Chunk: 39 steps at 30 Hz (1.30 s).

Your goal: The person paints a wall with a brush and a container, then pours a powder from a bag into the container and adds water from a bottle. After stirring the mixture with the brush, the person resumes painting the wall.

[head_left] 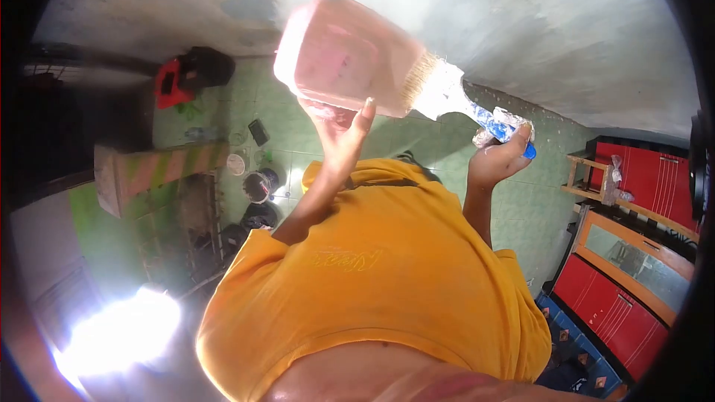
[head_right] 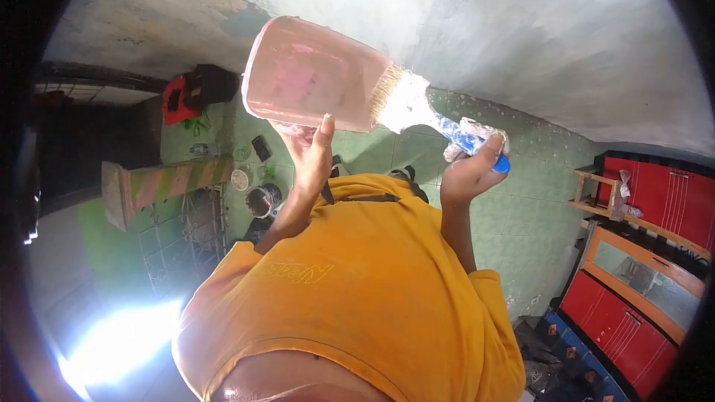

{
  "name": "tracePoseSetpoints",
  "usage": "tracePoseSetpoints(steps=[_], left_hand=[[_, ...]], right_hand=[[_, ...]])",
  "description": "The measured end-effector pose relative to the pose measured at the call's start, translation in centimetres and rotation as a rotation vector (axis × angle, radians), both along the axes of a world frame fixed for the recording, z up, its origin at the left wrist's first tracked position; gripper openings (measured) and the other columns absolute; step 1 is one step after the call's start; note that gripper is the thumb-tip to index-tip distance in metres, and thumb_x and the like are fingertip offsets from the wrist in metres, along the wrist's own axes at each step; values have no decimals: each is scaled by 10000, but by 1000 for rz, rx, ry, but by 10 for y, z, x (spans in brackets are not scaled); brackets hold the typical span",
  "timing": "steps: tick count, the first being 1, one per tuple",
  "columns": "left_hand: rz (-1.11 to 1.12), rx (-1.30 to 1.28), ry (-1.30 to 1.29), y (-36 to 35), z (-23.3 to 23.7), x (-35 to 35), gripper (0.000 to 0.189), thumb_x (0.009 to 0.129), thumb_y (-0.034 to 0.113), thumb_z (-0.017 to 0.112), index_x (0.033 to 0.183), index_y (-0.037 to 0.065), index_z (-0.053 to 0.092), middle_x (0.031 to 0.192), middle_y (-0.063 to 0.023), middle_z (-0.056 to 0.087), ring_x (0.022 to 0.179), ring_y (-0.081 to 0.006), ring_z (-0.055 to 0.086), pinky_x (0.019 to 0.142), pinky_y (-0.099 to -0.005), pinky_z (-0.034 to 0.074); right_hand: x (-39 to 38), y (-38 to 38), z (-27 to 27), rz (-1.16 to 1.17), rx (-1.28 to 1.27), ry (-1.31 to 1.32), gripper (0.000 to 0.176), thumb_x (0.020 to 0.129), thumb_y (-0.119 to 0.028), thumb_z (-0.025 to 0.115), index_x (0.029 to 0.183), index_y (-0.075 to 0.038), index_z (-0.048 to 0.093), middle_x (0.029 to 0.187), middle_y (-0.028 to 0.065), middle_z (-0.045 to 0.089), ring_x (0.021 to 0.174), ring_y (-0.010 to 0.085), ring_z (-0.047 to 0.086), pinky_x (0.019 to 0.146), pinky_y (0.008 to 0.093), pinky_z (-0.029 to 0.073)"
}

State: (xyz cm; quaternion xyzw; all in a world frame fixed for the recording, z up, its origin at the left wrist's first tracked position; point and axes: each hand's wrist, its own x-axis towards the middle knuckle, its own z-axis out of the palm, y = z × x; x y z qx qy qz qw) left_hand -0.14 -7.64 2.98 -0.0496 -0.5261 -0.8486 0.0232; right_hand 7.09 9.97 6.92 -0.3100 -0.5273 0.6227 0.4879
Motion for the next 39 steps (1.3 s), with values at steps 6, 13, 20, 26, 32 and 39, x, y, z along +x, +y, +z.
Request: tracePoseSetpoints(steps=[6,13,20,26,32,39], left_hand=[[-20,147,-95,-5,2,-12,877,840,82,704,1459,91,83,1357,-119,323,1268,-214,358,1074,-418,327],[22,87,-132,2,8,-10,841,855,123,690,1457,77,105,1350,-112,349,1240,-202,373,1070,-404,314],[121,-97,-195,-28,-22,-35,766,893,133,641,1474,204,146,1445,-121,292,1343,-286,366,1072,-504,404],[145,-416,-202,-84,-94,-97,991,806,369,750,1457,21,89,1378,-186,334,1220,-269,402,1091,-471,289],[114,-455,-393,-112,-221,-113,883,808,361,735,1431,-22,242,1380,-173,378,1262,-283,391,1087,-472,290],[100,-406,-513,-112,-367,-84,916,824,352,710,1496,25,180,1440,-152,352,1335,-300,356,1119,-469,298]], right_hand=[[-3,20,-44,262,-468,253,330,983,-331,502,911,-29,613,657,38,575,483,155,477,432,302,382],[-7,37,-73,468,-913,351,343,1018,-365,469,1040,-50,605,696,34,571,535,138,486,472,282,398],[-11,73,-121,790,-820,63,402,992,-234,543,1294,29,511,924,73,641,661,130,564,609,240,477],[-62,57,-239,909,-775,-405,308,992,-205,544,1229,-8,522,828,14,549,562,64,478,480,206,402],[-129,38,-541,706,-896,-678,239,985,-349,527,1010,-116,573,652,-84,421,487,47,360,411,220,290],[-248,60,-831,438,-660,-895,345,955,-400,534,915,-59,574,662,18,492,505,144,460,429,312,350]])
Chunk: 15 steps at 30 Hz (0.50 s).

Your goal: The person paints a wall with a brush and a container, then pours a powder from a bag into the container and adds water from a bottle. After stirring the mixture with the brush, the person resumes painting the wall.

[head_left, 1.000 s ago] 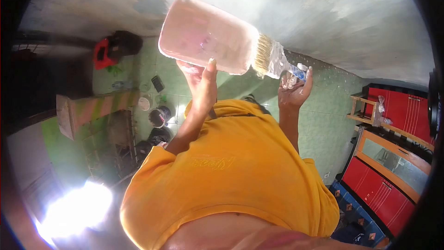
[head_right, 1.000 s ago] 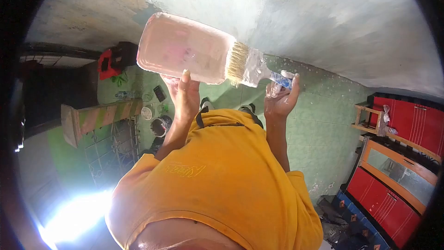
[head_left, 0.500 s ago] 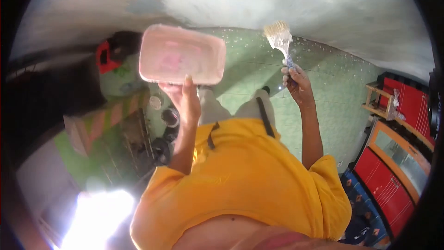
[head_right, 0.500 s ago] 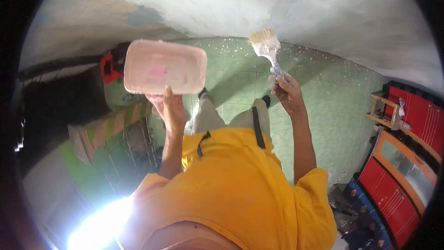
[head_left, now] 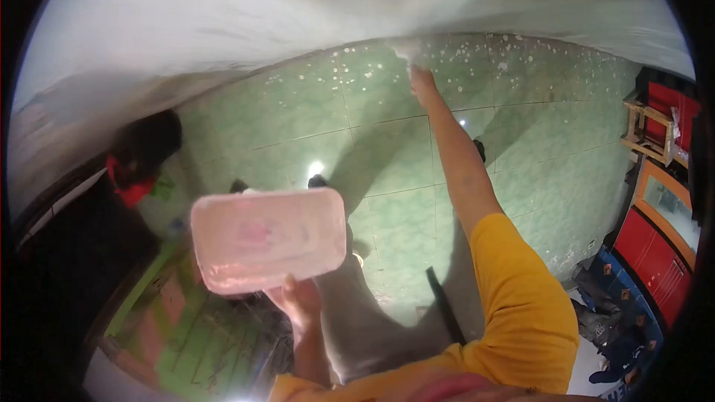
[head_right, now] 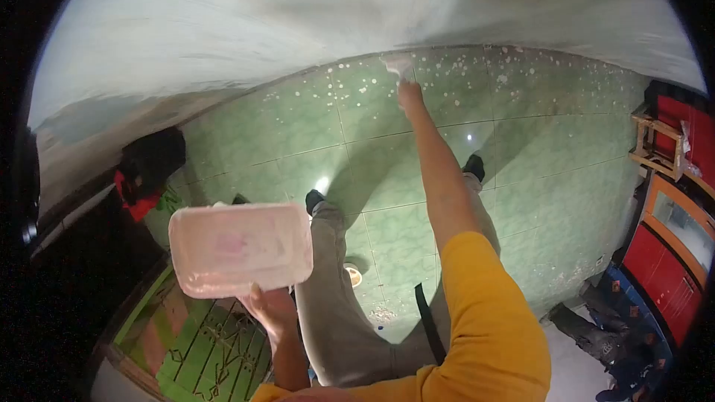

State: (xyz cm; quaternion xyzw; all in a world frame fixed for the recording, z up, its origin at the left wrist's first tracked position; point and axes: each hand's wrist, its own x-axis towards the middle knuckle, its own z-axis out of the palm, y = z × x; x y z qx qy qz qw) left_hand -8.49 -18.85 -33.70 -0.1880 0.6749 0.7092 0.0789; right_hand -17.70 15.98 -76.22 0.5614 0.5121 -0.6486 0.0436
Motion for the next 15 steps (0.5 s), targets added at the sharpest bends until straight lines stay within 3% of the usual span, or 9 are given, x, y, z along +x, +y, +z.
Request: tracePoseSetpoints(steps=[1,3,6,9,12,15], left_hand=[[-12,-50,-14,-4,-14,8,894,835,377,675,1500,40,182,1457,-154,329,1347,-308,343,1126,-485,289],[-29,-141,-38,-6,-36,19,853,858,425,606,1509,70,186,1492,-157,283,1372,-322,318,1139,-518,271],[-8,-148,-121,-1,-38,27,869,853,427,601,1517,74,165,1493,-160,278,1370,-322,317,1138,-505,273],[-27,-149,-129,-4,-28,26,881,847,443,602,1515,64,170,1490,-159,284,1372,-324,311,1138,-500,274],[-34,-177,-112,-6,-22,22,882,841,468,599,1504,44,201,1480,-164,303,1373,-327,312,1133,-500,281],[-32,-198,-114,-18,-24,23,890,831,499,599,1494,29,235,1470,-175,323,1367,-334,324,1126,-504,292]], right_hand=[[-15,0,-4,-35,85,-61,375,970,-347,508,857,2,586,654,80,545,540,206,541,456,377,386],[-30,16,-35,-23,58,100,375,968,-324,514,862,27,590,659,96,550,537,236,543,487,389,407],[-32,13,-7,-9,202,162,397,987,-337,511,836,23,582,693,90,547,560,220,535,533,376,419],[-5,-5,46,44,684,313,399,1013,-338,489,860,23,562,703,62,520,607,177,515,571,353,421],[16,-18,133,-10,637,469,374,1033,-314,459,900,25,544,718,48,504,649,144,492,609,330,424],[17,-12,133,-21,569,542,339,1038,-290,450,933,19,539,714,28,486,647,119,462,605,313,420]])
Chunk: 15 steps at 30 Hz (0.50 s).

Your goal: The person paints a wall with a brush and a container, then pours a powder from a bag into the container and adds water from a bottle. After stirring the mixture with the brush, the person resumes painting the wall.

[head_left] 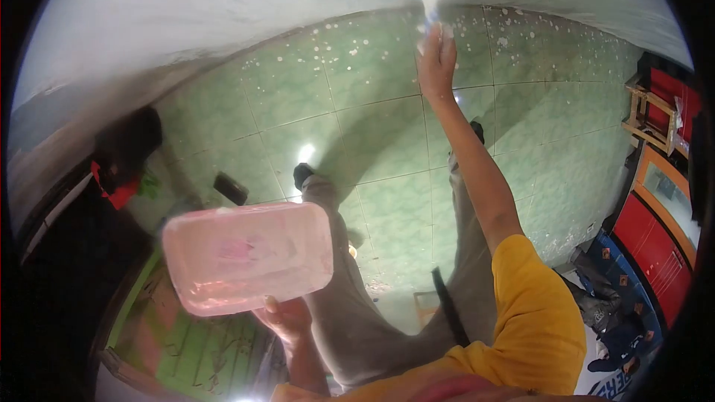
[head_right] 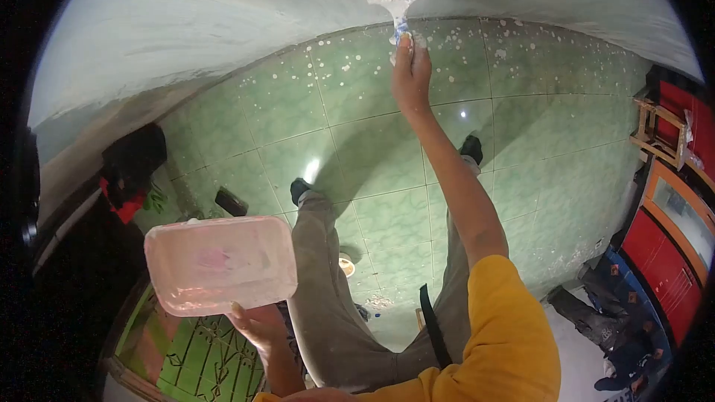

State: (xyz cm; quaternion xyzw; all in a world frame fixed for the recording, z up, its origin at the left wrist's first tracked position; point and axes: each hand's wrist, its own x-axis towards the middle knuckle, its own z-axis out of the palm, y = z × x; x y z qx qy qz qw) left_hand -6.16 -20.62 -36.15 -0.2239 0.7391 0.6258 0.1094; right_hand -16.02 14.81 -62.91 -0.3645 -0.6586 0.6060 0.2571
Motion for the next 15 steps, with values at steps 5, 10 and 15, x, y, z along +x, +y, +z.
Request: tracePoseSetpoints(steps=[5,10,15], left_hand=[[58,-63,-14,-8,-13,6,915,820,536,591,1496,27,242,1475,-186,329,1358,-340,344,1117,-508,309],[127,-47,33,-16,-43,9,921,817,549,585,1491,14,255,1475,-190,339,1343,-341,370,1105,-507,330],[302,9,64,-10,-57,4,889,833,534,573,1481,2,277,1476,-194,344,1340,-345,376,1104,-503,334]], right_hand=[[-28,7,-104,-42,186,-63,404,1024,-346,451,1005,39,573,826,161,601,759,297,583,711,391,461],[-14,6,-251,8,146,-425,508,1006,-412,423,1103,54,602,1035,289,640,1005,468,595,874,471,466],[-12,31,-331,48,-52,-622,519,992,-409,425,1088,62,623,1060,305,641,1040,480,592,885,499,465]])
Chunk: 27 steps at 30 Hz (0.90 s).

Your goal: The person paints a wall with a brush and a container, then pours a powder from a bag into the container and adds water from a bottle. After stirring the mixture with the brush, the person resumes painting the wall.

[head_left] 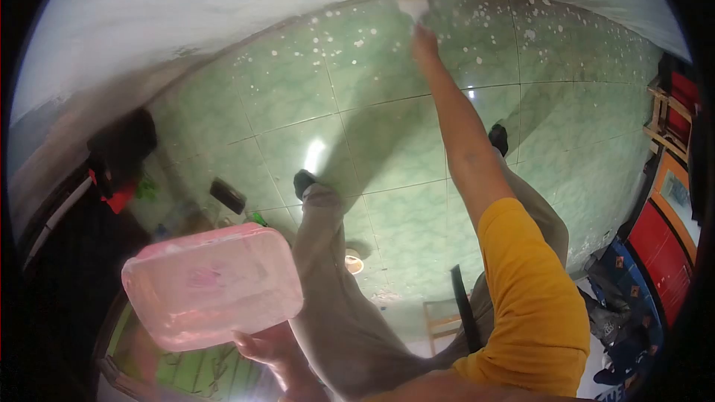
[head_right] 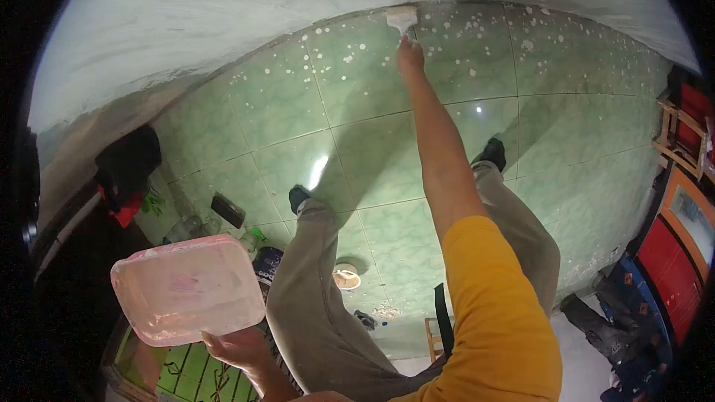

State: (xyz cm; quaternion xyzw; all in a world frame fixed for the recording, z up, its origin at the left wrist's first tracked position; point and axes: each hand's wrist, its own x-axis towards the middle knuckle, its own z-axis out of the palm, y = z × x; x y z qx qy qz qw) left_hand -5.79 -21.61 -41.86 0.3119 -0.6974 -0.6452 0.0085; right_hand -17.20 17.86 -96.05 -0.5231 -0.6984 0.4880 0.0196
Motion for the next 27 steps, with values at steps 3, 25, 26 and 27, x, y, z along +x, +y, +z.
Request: tracePoseSetpoints(steps=[3,25,26,27], left_hand=[[20,-22,11,-3,2,0,867,845,517,570,1478,0,281,1474,-194,346,1349,-345,366,1112,-498,325],[-14,26,86,-19,72,2,884,846,548,558,1486,9,271,1471,-188,352,1350,-344,367,1101,-510,340],[8,28,74,-20,64,2,883,848,550,554,1486,9,271,1470,-190,352,1348,-345,368,1097,-510,346],[10,19,66,-21,57,4,884,847,548,556,1487,9,269,1470,-192,351,1347,-346,370,1095,-511,351]], right_hand=[[-8,13,4,-77,-175,50,458,982,-376,460,949,52,618,844,232,651,828,409,633,763,478,485],[-22,-28,217,67,313,518,453,1031,-382,403,1029,40,569,875,218,625,823,409,601,748,467,459],[-25,-29,192,56,260,472,463,1026,-386,407,1054,45,573,933,245,623,889,435,589,787,480,453],[-26,-31,172,48,206,422,474,1021,-391,411,1078,50,576,991,271,622,954,460,577,825,493,448]])
